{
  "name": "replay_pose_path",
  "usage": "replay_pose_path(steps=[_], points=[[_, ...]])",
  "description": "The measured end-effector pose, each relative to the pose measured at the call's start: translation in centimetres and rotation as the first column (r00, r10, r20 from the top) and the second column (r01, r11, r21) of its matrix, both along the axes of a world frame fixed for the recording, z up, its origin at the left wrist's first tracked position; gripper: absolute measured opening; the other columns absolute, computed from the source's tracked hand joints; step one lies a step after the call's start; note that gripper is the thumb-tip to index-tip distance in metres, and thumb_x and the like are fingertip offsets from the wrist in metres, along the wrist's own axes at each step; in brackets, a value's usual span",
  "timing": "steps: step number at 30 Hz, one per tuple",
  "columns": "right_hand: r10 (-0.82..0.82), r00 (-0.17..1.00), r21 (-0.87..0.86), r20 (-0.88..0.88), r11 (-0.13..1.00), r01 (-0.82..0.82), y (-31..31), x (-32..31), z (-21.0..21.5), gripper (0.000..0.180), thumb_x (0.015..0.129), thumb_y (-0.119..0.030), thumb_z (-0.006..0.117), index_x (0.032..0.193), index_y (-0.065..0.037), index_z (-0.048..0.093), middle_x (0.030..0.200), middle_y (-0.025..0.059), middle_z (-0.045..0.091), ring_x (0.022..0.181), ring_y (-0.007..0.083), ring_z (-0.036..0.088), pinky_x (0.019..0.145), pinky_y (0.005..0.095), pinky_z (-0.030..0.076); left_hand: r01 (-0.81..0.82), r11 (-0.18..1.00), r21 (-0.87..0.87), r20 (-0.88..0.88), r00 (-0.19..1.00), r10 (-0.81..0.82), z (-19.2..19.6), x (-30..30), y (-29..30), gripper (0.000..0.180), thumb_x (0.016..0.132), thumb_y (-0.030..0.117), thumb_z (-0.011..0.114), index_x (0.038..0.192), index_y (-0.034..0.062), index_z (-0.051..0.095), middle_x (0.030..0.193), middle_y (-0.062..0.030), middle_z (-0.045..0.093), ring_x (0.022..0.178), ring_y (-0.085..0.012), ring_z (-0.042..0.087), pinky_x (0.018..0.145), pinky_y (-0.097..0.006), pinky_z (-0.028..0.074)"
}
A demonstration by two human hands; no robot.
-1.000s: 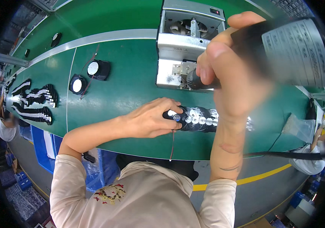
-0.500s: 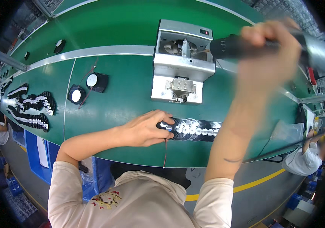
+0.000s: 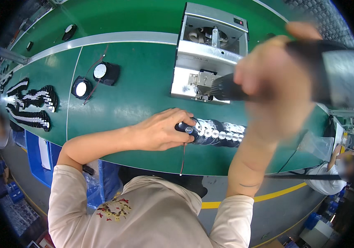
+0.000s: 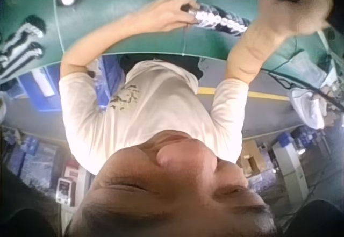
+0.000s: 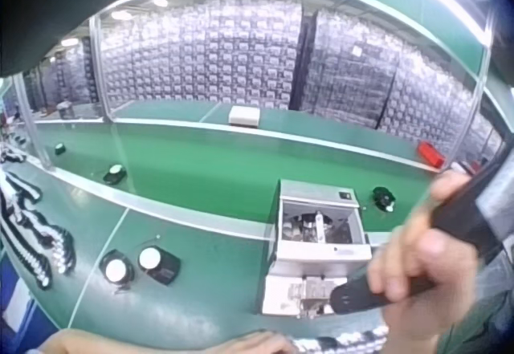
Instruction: Assembling components for small electronic fans on an assembly line.
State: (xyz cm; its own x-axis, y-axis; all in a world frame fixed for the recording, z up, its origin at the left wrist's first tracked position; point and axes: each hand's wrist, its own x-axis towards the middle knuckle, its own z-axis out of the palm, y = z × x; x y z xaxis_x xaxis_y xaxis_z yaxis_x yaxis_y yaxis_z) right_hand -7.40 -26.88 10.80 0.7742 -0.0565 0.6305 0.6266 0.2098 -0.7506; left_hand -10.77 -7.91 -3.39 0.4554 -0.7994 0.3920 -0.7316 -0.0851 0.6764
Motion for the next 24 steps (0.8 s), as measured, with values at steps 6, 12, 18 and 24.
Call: replay_pose_path(steps=[6, 12, 18, 24], points=[[-0.092, 0.981, -0.022, -0.174, 0.996, 0.089, 1.1, 0.3, -0.8, 0.032, 0.079, -0.006, 0.051, 0.110, -0.001, 0.049, 0.066, 0.0040, 0.042, 0.049, 0.0116, 0.041, 0.053, 0.0296, 0.040, 0.008, 1.000, -0.012, 0.005, 1.000, -0.008, 0.1, -0.2, -0.3, 0.023, 0.072, 0.011, 0.073, 0.095, 0.0119, 0.068, 0.106, -0.0139, 0.054, 0.106, -0.0346, 0.055, 0.087, -0.043, 0.049], [-0.089, 0.972, -0.105, -0.219, 0.992, 0.067, 2.2, 0.4, -0.9, 0.027, 0.078, -0.005, 0.050, 0.105, -0.001, 0.048, 0.065, 0.0046, 0.044, 0.048, 0.0123, 0.041, 0.053, 0.0303, 0.040, -0.036, 0.998, -0.048, 0.019, 0.999, 0.037, -0.3, -0.5, -0.2, 0.015, 0.072, 0.009, 0.070, 0.086, 0.0110, 0.065, 0.107, -0.0097, 0.051, 0.094, -0.0286, 0.054, 0.084, -0.040, 0.047], [0.116, 0.990, -0.057, -0.081, 0.991, -0.121, -0.2, -3.7, -1.9, 0.038, 0.078, -0.009, 0.052, 0.115, -0.005, 0.047, 0.066, 0.0016, 0.040, 0.049, 0.0099, 0.038, 0.051, 0.0294, 0.037, -0.032, 0.997, -0.073, 0.089, 0.995, 0.039, -0.4, -0.4, -0.5, 0.012, 0.072, 0.010, 0.068, 0.083, 0.0092, 0.066, 0.106, -0.0097, 0.051, 0.094, -0.0283, 0.054, 0.084, -0.040, 0.047], [0.051, 0.992, -0.038, -0.115, 0.998, -0.056, 0.9, -5.5, -3.5, 0.034, 0.077, -0.003, 0.054, 0.108, 0.002, 0.040, 0.058, 0.0069, 0.045, 0.040, 0.0149, 0.044, 0.041, 0.0307, 0.041, -0.036, 0.998, -0.050, 0.047, 0.998, 0.038, -0.3, -0.3, 0.0, 0.015, 0.073, 0.011, 0.070, 0.087, 0.0105, 0.068, 0.107, -0.0135, 0.053, 0.101, -0.0325, 0.055, 0.085, -0.041, 0.049]])
